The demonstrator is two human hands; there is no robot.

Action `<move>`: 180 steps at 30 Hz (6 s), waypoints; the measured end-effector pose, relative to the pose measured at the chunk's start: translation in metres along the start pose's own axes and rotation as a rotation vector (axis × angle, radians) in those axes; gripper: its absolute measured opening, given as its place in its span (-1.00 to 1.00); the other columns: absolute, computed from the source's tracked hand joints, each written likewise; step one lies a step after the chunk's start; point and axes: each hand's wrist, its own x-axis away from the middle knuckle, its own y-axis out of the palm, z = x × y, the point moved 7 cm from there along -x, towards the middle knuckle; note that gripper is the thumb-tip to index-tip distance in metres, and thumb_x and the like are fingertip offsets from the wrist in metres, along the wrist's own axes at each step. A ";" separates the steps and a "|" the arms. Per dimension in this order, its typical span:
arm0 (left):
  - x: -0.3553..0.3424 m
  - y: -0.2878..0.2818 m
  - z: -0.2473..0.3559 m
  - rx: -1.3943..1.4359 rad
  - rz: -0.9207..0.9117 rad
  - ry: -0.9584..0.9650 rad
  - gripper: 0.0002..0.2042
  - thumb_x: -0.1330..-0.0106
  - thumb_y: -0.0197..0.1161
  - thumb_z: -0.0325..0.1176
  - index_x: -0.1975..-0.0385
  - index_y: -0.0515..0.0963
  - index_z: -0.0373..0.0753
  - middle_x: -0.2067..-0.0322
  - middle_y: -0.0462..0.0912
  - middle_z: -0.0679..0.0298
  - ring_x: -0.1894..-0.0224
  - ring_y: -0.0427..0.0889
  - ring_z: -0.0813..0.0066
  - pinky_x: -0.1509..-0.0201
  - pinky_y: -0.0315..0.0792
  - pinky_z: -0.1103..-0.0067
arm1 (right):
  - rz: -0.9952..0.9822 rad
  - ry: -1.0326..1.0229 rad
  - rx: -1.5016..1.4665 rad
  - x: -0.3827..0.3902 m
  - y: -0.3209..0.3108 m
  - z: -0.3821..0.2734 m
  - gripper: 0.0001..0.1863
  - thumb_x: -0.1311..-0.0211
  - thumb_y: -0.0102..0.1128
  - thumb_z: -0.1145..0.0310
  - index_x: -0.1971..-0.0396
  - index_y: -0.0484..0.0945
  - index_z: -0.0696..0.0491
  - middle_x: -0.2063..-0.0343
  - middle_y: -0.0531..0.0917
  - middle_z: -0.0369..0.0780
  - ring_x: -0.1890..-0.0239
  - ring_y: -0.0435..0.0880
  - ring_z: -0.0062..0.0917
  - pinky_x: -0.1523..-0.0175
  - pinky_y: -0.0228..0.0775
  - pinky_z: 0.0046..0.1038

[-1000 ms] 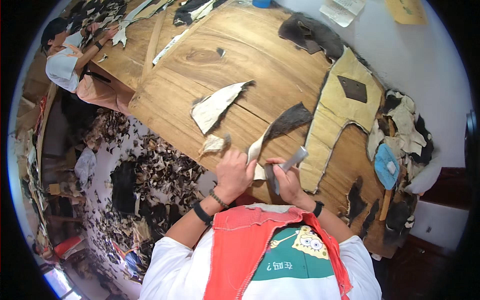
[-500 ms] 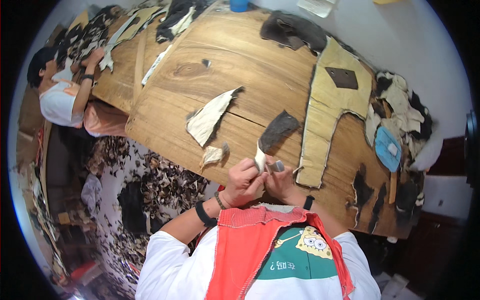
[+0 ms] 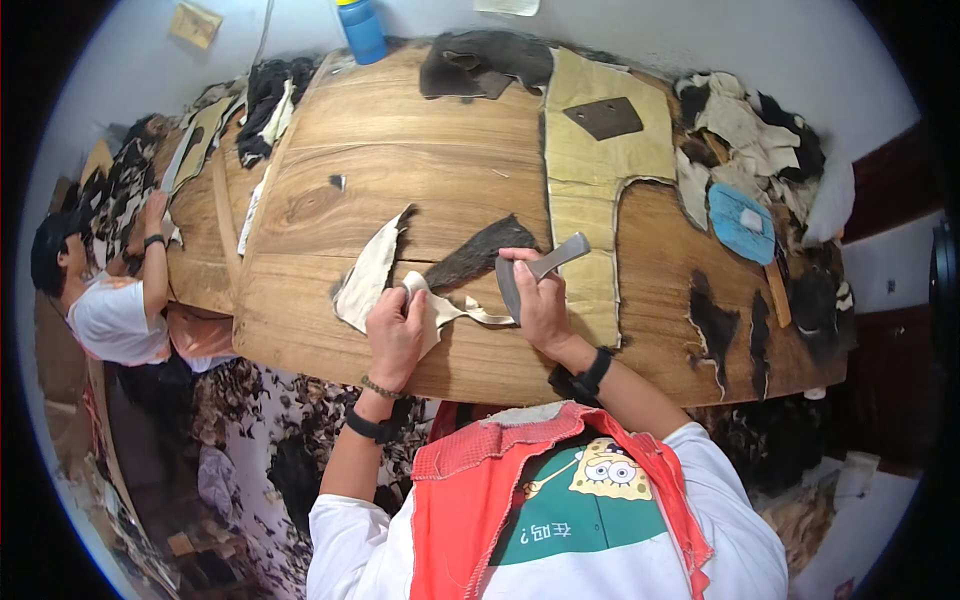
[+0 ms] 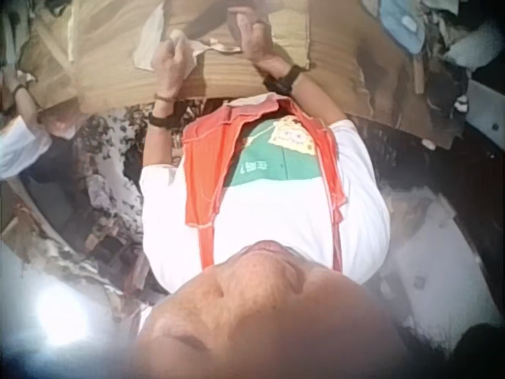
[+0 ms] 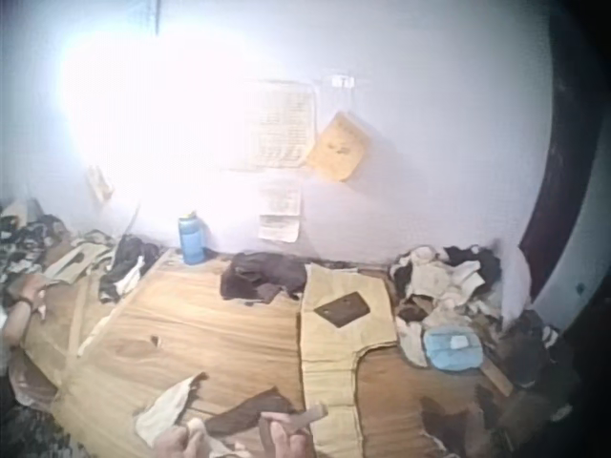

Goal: Manually sewing together pieces of leather and fur using a needle and thread at a workshop table.

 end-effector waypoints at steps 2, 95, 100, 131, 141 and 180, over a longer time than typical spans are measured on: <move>-0.001 -0.001 -0.004 -0.009 0.021 0.027 -0.72 -0.32 0.27 -0.38 0.56 0.38 -0.37 0.58 0.40 0.01 0.56 0.38 0.08 0.44 0.29 0.34 | -0.137 0.199 -0.146 0.007 0.011 0.007 -0.67 -0.48 -0.18 0.27 0.09 0.57 0.09 0.37 0.63 -0.06 0.29 0.69 -0.26 0.16 0.46 -0.33; -0.092 0.009 -0.006 -0.457 -0.291 0.047 -0.33 -0.11 0.45 -0.20 -0.17 0.36 -0.39 0.00 0.51 -0.11 -0.07 0.49 -0.01 -0.15 0.39 0.27 | -0.632 -0.261 0.824 -0.150 -0.075 0.065 -0.17 -0.25 0.21 -0.02 -0.41 0.12 0.03 -0.33 0.18 0.10 -0.42 0.07 -0.02 -0.37 0.01 0.08; -0.093 0.029 -0.005 -0.582 -0.139 0.068 -0.21 0.12 0.55 -0.34 -0.17 0.33 -0.46 0.06 0.49 -0.10 0.01 0.46 -0.03 -0.11 0.38 0.30 | -0.665 -0.302 0.971 -0.140 -0.058 0.081 -0.14 -0.32 0.12 -0.05 -0.47 -0.01 -0.01 -0.39 0.08 0.11 -0.45 0.00 0.00 -0.38 -0.08 0.15; -0.103 -0.095 -0.001 -0.328 0.022 0.048 -0.52 -0.17 0.34 -0.52 -0.13 0.43 -0.38 0.04 0.52 -0.04 -0.05 0.49 0.00 -0.18 0.35 0.29 | -0.158 0.322 0.617 -0.312 -0.117 0.081 -0.16 -0.03 0.42 0.26 -0.32 0.24 0.12 -0.20 0.42 -0.03 -0.19 0.45 -0.19 -0.23 0.33 -0.25; -0.039 -0.068 -0.093 -0.089 -0.194 -0.363 -0.72 -0.03 0.42 -0.49 0.25 0.56 -0.35 0.38 0.55 0.08 0.27 0.55 0.10 0.14 0.44 0.37 | -0.156 0.360 0.528 -0.316 -0.103 0.120 -0.42 -0.05 0.44 0.22 -0.03 0.56 0.26 0.16 0.71 -0.08 0.17 0.69 -0.36 0.03 0.47 -0.37; -0.042 -0.102 -0.003 -0.330 -0.102 0.081 -0.75 -0.11 0.12 -0.64 0.21 0.60 -0.36 0.20 0.66 0.08 0.19 0.61 0.11 0.10 0.48 0.34 | -0.024 0.238 0.715 0.036 -0.152 0.015 -0.79 -0.14 0.32 0.32 0.31 0.51 0.07 0.25 0.53 -0.12 0.22 0.60 -0.23 0.15 0.42 -0.23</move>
